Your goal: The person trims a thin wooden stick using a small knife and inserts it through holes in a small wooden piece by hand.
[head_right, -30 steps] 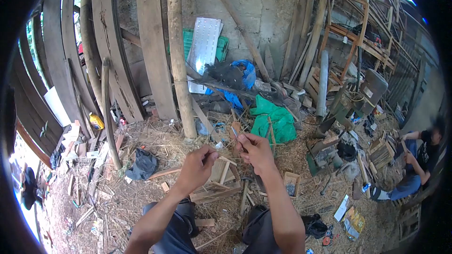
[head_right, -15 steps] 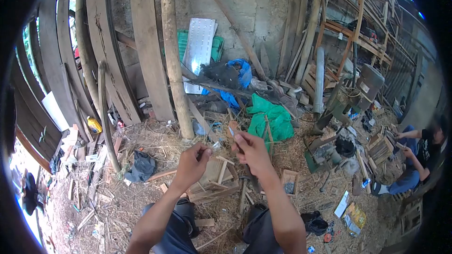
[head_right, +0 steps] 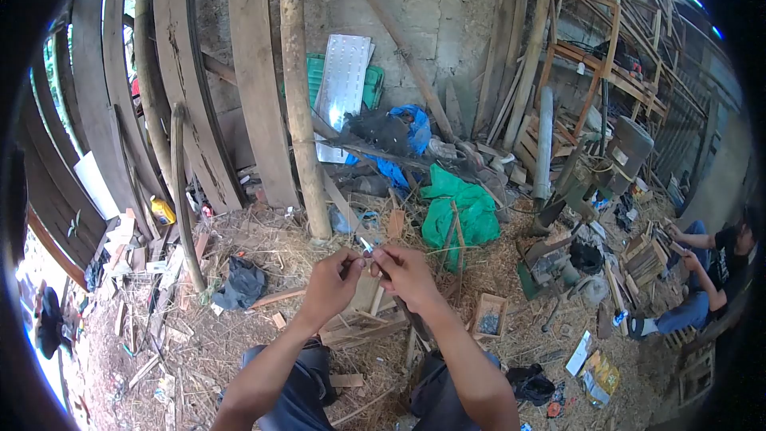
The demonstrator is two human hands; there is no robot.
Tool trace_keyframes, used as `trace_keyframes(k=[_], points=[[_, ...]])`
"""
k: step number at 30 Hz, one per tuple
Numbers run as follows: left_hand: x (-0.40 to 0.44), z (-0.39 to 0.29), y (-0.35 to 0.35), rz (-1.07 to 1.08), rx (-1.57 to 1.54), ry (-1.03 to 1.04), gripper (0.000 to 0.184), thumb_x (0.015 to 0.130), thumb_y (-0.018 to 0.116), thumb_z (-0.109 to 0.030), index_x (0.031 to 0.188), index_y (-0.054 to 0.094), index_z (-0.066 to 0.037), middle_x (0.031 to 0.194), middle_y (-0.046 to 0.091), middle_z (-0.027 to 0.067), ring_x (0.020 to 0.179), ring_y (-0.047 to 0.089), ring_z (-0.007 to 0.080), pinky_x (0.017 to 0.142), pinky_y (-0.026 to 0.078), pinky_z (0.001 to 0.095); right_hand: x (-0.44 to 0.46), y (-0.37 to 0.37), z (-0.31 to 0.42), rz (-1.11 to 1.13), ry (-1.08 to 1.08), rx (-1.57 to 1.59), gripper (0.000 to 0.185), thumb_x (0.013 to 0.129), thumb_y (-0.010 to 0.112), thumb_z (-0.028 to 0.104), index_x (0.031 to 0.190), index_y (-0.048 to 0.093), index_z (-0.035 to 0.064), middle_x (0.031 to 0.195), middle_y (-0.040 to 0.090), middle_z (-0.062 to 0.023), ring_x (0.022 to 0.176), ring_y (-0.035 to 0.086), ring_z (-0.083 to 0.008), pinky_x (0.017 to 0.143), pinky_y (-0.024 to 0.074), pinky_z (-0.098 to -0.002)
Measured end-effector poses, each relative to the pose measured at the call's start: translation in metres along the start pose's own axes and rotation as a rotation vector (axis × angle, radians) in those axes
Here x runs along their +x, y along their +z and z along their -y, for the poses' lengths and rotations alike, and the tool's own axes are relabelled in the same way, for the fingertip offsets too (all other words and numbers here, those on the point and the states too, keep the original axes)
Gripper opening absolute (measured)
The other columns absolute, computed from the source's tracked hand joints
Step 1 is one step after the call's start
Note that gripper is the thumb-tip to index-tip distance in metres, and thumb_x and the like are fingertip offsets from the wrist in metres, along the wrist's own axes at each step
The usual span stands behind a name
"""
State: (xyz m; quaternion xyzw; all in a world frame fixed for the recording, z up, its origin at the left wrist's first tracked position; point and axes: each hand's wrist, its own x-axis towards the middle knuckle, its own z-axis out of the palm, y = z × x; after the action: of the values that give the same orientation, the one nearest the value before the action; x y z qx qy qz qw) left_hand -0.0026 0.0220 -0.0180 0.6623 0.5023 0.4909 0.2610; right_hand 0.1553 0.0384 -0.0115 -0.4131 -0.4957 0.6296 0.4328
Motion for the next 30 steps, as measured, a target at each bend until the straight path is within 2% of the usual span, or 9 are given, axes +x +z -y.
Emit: trace_keyframes(k=[3,12,17,20,23,24,27,29,30], points=[[-0.001,-0.001,-0.006,0.011,-0.040,0.017,0.012,0.086,0.059,-0.009,0.087,0.060,0.002,0.062,0.057,0.0146,0.050,0.052,0.0186,0.050,0.041,0.0326,0.000,0.000,0.002,-0.007,0.002,0.099,0.022,0.095,0.053,0.019,0.096,0.060,-0.0012,0.071,0.056,-0.0023,0.048,0.039,-0.0045,0.040,0.0265,-0.0200],[-0.001,0.000,-0.004,0.029,0.031,0.083,0.013,0.086,0.060,-0.011,0.087,0.060,0.002,0.063,0.059,0.0158,0.051,0.054,0.0200,0.052,0.042,0.0329,0.009,-0.023,0.011,-0.136,0.002,0.055,0.024,0.093,0.057,0.020,0.099,0.062,-0.0023,0.071,0.056,-0.0016,0.047,0.039,-0.0048,0.040,0.0263,-0.0199],[-0.001,-0.009,-0.004,0.063,-0.025,0.015,0.013,0.086,0.059,-0.011,0.087,0.060,0.002,0.063,0.058,0.0141,0.053,0.054,0.0170,0.052,0.042,0.0310,0.008,-0.026,0.007,-0.127,-0.034,0.033,0.024,0.092,0.057,0.022,0.099,0.063,-0.0005,0.072,0.057,-0.0013,0.047,0.040,-0.0049,0.040,0.0286,-0.0197],[0.000,0.005,-0.003,0.050,0.012,0.032,0.012,0.087,0.059,-0.010,0.088,0.060,0.002,0.063,0.058,0.0135,0.055,0.053,0.0145,0.053,0.042,0.0299,0.005,-0.017,0.005,-0.151,0.008,-0.126,0.023,0.092,0.058,0.023,0.098,0.064,0.0016,0.072,0.057,-0.0005,0.048,0.041,-0.0049,0.041,0.0311,-0.0194],[0.001,0.006,-0.005,0.059,-0.036,-0.008,0.012,0.087,0.058,-0.010,0.088,0.060,0.002,0.064,0.058,0.0123,0.056,0.052,0.0126,0.054,0.041,0.0290,0.008,-0.007,-0.002,-0.248,-0.076,-0.189,0.024,0.092,0.058,0.024,0.094,0.062,0.0000,0.069,0.054,-0.0002,0.045,0.037,-0.0040,0.038,0.0261,-0.0199],[-0.002,0.008,-0.007,0.068,-0.031,-0.014,0.012,0.087,0.058,-0.010,0.088,0.060,0.002,0.064,0.058,0.0123,0.056,0.052,0.0126,0.054,0.041,0.0290,0.011,-0.019,0.003,-0.164,-0.050,0.018,0.024,0.093,0.057,0.022,0.094,0.061,-0.0012,0.070,0.054,-0.0005,0.045,0.036,-0.0041,0.038,0.0258,-0.0203],[-0.001,0.008,0.000,0.065,-0.002,0.034,0.013,0.087,0.059,-0.010,0.087,0.060,0.003,0.063,0.057,0.0087,0.057,0.049,0.0102,0.054,0.040,0.0274,0.008,-0.019,0.000,-0.075,-0.063,-0.097,0.021,0.092,0.056,0.017,0.091,0.065,-0.0022,0.068,0.056,-0.0004,0.050,0.045,-0.0050,0.042,0.0333,-0.0206],[0.002,0.014,0.001,0.069,-0.036,0.016,0.013,0.087,0.059,-0.010,0.087,0.060,0.003,0.063,0.057,0.0086,0.057,0.048,0.0099,0.054,0.040,0.0274,0.004,-0.016,0.007,-0.041,-0.008,-0.050,0.022,0.093,0.056,0.019,0.093,0.064,-0.0021,0.068,0.055,0.0005,0.049,0.043,-0.0049,0.041,0.0320,-0.0211],[0.002,0.014,-0.002,0.063,-0.055,-0.013,0.013,0.087,0.059,-0.010,0.086,0.059,0.004,0.063,0.056,0.0084,0.057,0.047,0.0096,0.054,0.040,0.0274,0.008,-0.018,0.005,-0.127,-0.036,-0.031,0.022,0.093,0.055,0.019,0.096,0.062,-0.0023,0.068,0.053,0.0004,0.047,0.039,-0.0044,0.039,0.0283,-0.0208]])
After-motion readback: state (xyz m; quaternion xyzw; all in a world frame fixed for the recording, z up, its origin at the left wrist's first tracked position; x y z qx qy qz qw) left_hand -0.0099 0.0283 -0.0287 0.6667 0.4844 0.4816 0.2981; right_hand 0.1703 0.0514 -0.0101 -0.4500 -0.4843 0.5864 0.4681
